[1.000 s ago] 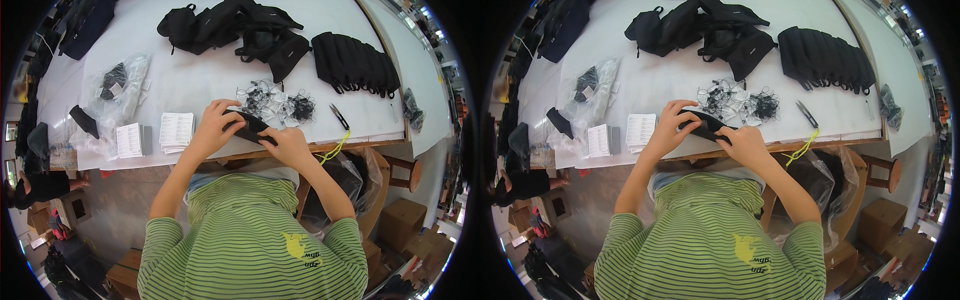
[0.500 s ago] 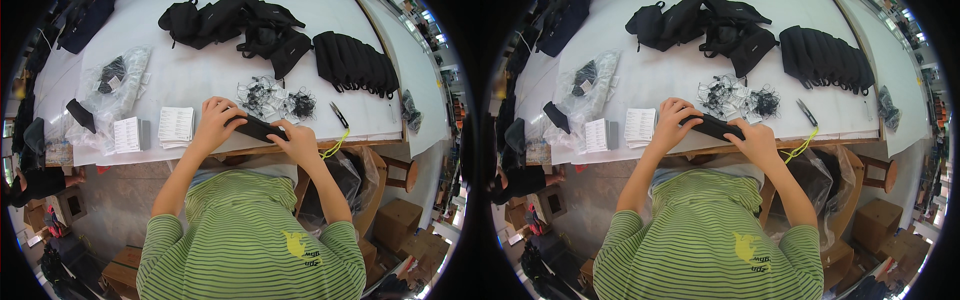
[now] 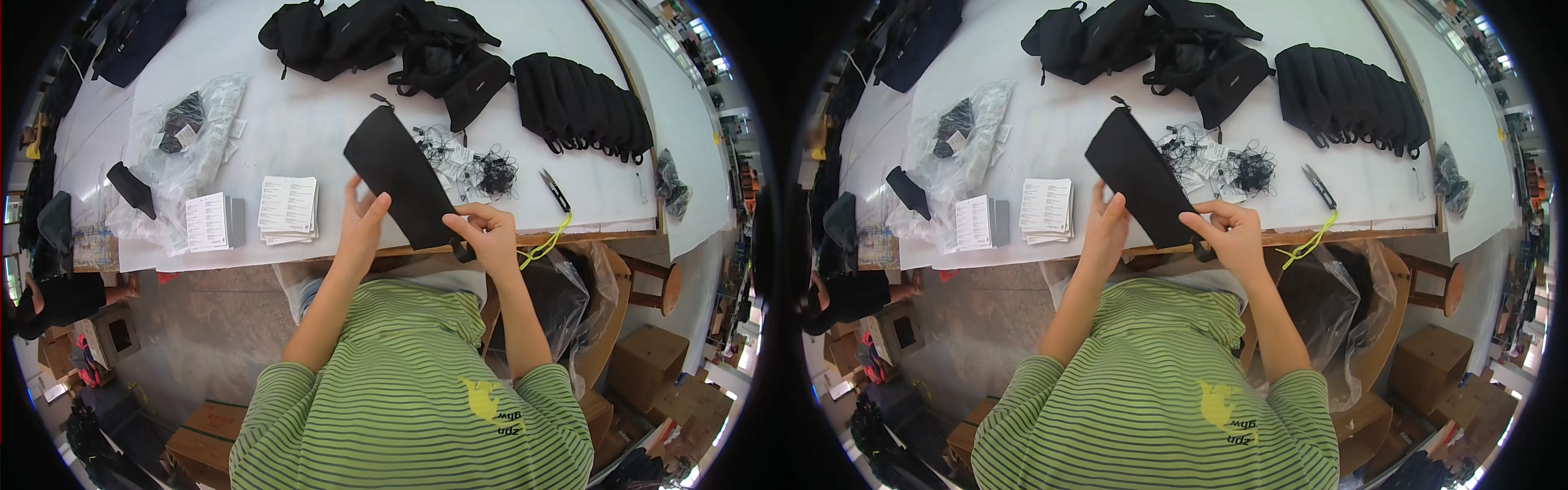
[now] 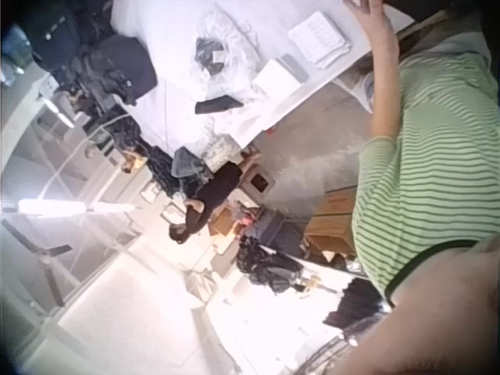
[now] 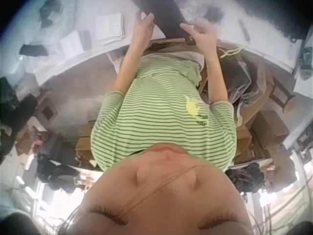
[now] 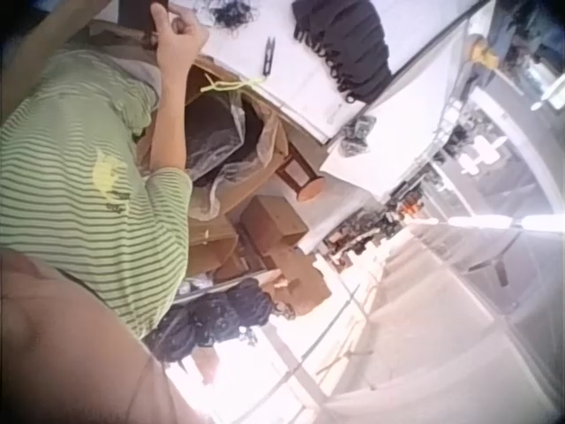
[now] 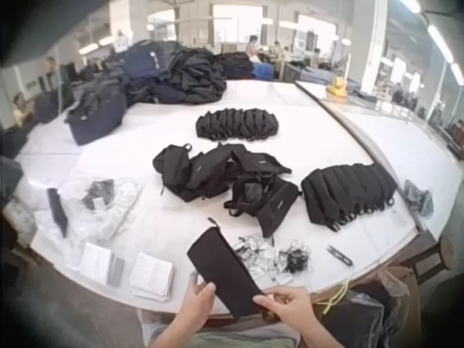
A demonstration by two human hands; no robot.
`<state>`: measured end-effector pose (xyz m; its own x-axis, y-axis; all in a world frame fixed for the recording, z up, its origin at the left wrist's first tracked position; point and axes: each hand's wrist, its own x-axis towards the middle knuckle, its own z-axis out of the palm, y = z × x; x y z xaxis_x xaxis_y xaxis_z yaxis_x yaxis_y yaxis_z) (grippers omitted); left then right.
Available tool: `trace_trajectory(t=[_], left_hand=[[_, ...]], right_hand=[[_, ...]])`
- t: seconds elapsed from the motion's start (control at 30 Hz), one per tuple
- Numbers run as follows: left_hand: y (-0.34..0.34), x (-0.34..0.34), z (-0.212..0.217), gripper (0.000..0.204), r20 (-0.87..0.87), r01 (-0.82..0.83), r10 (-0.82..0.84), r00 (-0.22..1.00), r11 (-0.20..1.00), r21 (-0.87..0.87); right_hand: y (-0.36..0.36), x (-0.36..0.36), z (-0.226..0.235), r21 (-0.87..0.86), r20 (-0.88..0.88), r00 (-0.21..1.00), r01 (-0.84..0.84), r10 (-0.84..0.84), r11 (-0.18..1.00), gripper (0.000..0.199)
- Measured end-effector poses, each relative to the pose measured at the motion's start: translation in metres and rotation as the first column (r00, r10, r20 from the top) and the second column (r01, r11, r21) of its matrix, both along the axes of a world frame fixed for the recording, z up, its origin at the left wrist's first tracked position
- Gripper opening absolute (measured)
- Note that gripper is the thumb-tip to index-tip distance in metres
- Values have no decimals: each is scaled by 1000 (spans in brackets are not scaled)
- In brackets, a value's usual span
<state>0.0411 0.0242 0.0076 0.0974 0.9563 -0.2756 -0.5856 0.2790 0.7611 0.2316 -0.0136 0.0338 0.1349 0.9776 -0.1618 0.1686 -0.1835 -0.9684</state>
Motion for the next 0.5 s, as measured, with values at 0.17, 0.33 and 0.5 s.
trace_trajectory(t=[0.17, 0.33, 0.5], left_hand=[[1, -6, 2, 51, 246, 148, -86, 966, 957, -248], [-1, -15, 3, 49, 298, 39, 32, 954, 973, -229], [-5, -19, 0, 52, 339, 20, 58, 939, 975, -222]], right_hand=[[-3, -34, -4, -43, -448, 893, 34, -50, 998, 24], [-7, -42, 8, -85, -442, 895, 17, -53, 996, 29], [-19, -44, 10, -29, -506, 862, -10, -6, 1000, 22]])
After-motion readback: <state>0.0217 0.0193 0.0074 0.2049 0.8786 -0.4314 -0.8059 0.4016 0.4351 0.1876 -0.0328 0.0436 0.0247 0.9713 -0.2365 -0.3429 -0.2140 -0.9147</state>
